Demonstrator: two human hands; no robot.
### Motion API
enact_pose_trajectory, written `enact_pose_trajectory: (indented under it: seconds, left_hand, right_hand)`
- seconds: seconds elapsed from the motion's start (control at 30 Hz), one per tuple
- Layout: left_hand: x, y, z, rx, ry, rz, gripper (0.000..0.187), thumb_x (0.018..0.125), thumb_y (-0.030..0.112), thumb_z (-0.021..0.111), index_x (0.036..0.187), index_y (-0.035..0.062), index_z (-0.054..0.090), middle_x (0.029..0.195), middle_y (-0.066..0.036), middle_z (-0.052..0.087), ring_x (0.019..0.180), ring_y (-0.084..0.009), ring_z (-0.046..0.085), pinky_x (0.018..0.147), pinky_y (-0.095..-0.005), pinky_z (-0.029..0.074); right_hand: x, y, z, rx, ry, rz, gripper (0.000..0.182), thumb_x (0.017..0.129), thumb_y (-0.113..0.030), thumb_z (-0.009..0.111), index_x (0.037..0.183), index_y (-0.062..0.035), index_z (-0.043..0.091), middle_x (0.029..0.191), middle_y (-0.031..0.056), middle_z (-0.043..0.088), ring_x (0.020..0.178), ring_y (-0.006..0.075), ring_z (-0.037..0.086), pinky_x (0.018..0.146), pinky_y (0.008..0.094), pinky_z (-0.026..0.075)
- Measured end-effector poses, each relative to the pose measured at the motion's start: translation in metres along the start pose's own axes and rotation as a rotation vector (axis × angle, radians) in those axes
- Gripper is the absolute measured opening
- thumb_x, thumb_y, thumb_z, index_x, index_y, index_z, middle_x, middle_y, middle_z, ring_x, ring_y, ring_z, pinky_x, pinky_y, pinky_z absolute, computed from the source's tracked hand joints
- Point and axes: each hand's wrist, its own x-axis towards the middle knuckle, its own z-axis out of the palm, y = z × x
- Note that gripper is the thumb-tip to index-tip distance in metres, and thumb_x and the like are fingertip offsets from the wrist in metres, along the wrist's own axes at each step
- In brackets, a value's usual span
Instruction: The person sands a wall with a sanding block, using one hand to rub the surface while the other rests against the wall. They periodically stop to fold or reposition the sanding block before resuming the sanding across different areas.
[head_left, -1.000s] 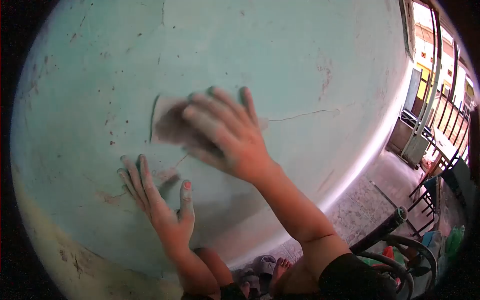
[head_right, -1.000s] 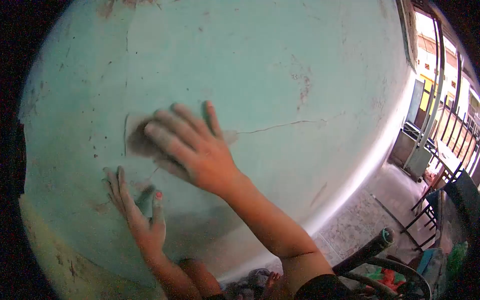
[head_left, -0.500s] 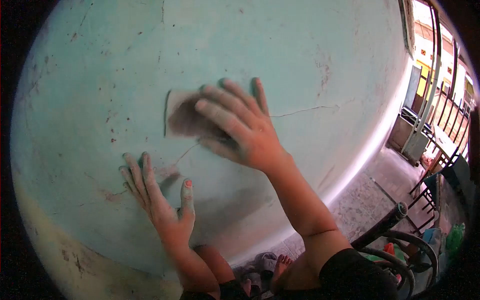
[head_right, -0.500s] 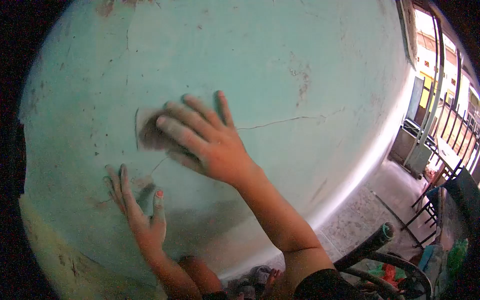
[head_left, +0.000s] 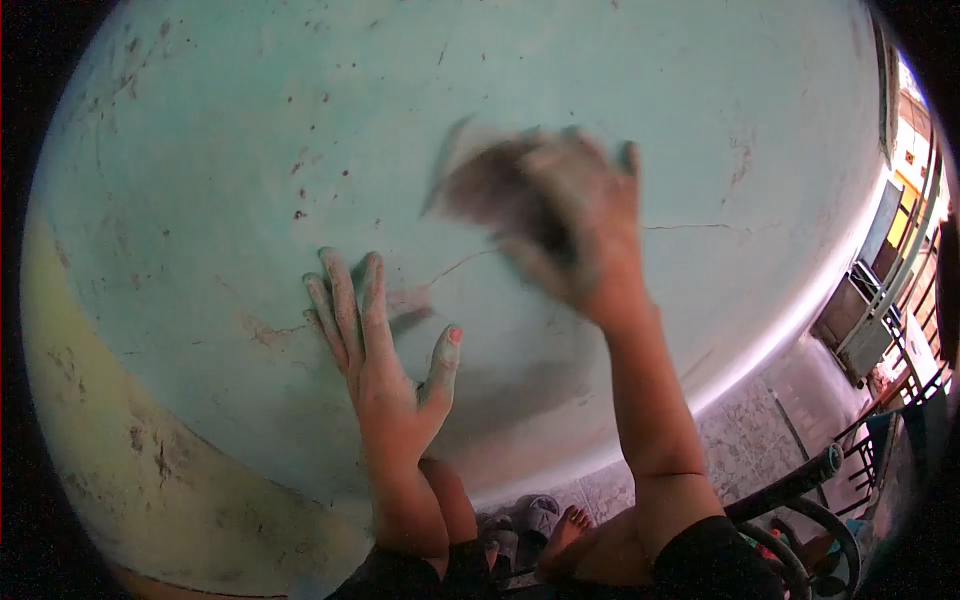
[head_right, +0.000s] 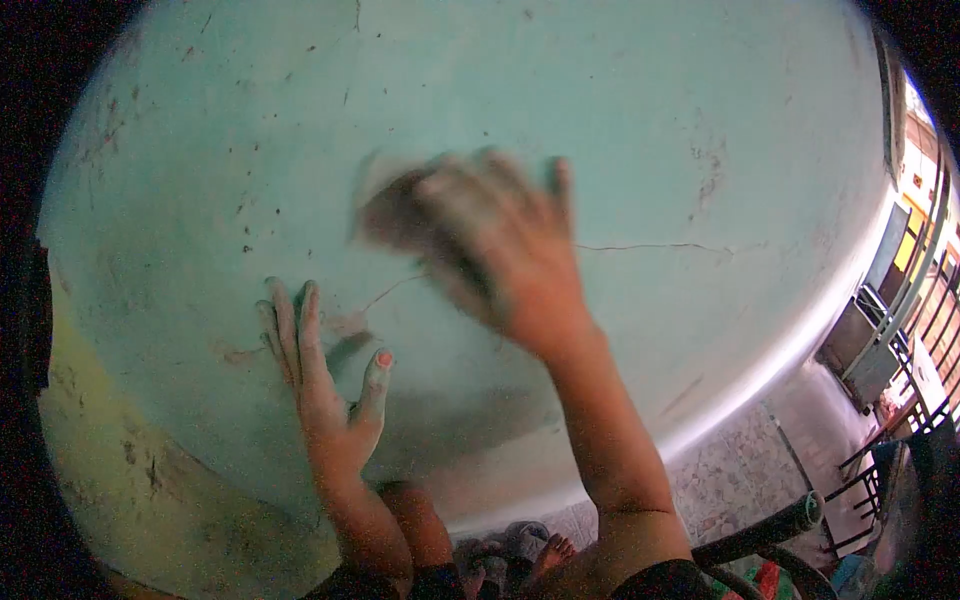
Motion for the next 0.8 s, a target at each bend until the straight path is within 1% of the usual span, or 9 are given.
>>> enact_pose_trajectory:
  seconds: [0.13,0.2,0.27,0.4,0.47,0.53,0.63,0.73,0.8]
  left_hand:
    - [0.000,-0.002,-0.003,0.025,-0.006,0.012,0.080,0.084,0.038,0.068,0.149,0.0054,0.034,0.157,-0.026,0.020,0.145,-0.0505,0.010,0.114,-0.0634,0.008]
    - [0.001,-0.003,-0.006,-0.018,-0.050,-0.003,0.079,0.085,0.039,0.067,0.149,0.0057,0.033,0.157,-0.026,0.019,0.145,-0.0507,0.011,0.113,-0.0643,0.007]
    - [0.001,-0.004,-0.006,-0.015,-0.042,0.004,0.079,0.086,0.040,0.066,0.149,0.0055,0.033,0.157,-0.027,0.019,0.145,-0.0509,0.010,0.113,-0.0644,0.007]
    - [0.000,-0.001,-0.003,-0.034,-0.020,-0.004,0.079,0.086,0.040,0.066,0.149,0.0056,0.033,0.157,-0.027,0.018,0.145,-0.0515,0.010,0.113,-0.0646,0.007]
    - [0.001,0.000,0.001,-0.032,-0.013,0.000,0.079,0.086,0.040,0.066,0.149,0.0058,0.034,0.157,-0.027,0.018,0.145,-0.0514,0.010,0.113,-0.0647,0.007]
    - [0.000,0.000,0.001,-0.010,0.007,-0.010,0.078,0.086,0.039,0.066,0.149,0.0059,0.034,0.157,-0.027,0.018,0.145,-0.0514,0.010,0.113,-0.0649,0.007]
    - [0.001,-0.003,-0.004,0.007,-0.016,-0.007,0.078,0.086,0.039,0.066,0.149,0.0062,0.035,0.157,-0.027,0.018,0.144,-0.0516,0.011,0.113,-0.0649,0.007]
    - [0.000,-0.004,-0.005,-0.015,-0.031,0.004,0.077,0.086,0.038,0.066,0.149,0.0062,0.034,0.157,-0.027,0.019,0.144,-0.0516,0.011,0.113,-0.0644,0.007]
    - [0.001,-0.002,-0.007,-0.018,-0.041,0.007,0.077,0.085,0.037,0.066,0.149,0.0066,0.034,0.157,-0.027,0.019,0.144,-0.0515,0.011,0.113,-0.0646,0.007]
  right_hand:
    - [0.001,0.016,-0.008,-0.071,0.114,0.070,0.071,0.075,-0.028,0.080,0.138,-0.0155,0.049,0.140,0.0071,0.053,0.131,0.0309,0.046,0.114,0.0601,0.018]
    - [-0.006,0.044,-0.020,0.078,0.302,0.430,0.064,0.084,-0.012,0.073,0.140,-0.0024,0.043,0.139,0.0184,0.052,0.126,0.0278,0.052,0.105,0.0389,0.043]
    - [-0.008,0.059,-0.039,0.009,0.432,0.601,0.069,0.082,-0.020,0.077,0.139,-0.0009,0.043,0.129,0.0214,0.054,0.113,0.0310,0.058,0.097,0.0399,0.048]
    - [-0.025,0.067,-0.008,0.146,0.476,0.376,0.068,0.082,-0.023,0.077,0.139,-0.0033,0.044,0.133,0.0203,0.052,0.122,0.0332,0.053,0.107,0.0469,0.039]
    - [-0.006,0.022,-0.003,-0.135,0.252,0.129,0.068,0.079,-0.026,0.078,0.137,-0.0080,0.047,0.136,0.0148,0.053,0.126,0.0344,0.050,0.112,0.0550,0.027]
    - [0.003,-0.012,0.005,-0.016,0.062,0.030,0.066,0.075,-0.028,0.079,0.133,-0.0120,0.052,0.135,0.0106,0.055,0.127,0.0343,0.049,0.113,0.0593,0.020]
    - [0.001,0.000,0.002,-0.094,0.103,0.059,0.063,0.075,-0.028,0.079,0.130,-0.0126,0.054,0.132,0.0111,0.057,0.127,0.0322,0.050,0.111,0.0595,0.023]
    - [-0.006,0.042,-0.021,0.009,0.398,0.436,0.063,0.079,-0.021,0.079,0.132,-0.0022,0.050,0.126,0.0180,0.058,0.117,0.0286,0.056,0.098,0.0370,0.047]
    - [-0.006,0.060,-0.039,-0.072,0.478,0.574,0.065,0.082,-0.024,0.079,0.135,-0.0017,0.048,0.128,0.0182,0.055,0.115,0.0275,0.056,0.097,0.0373,0.048]
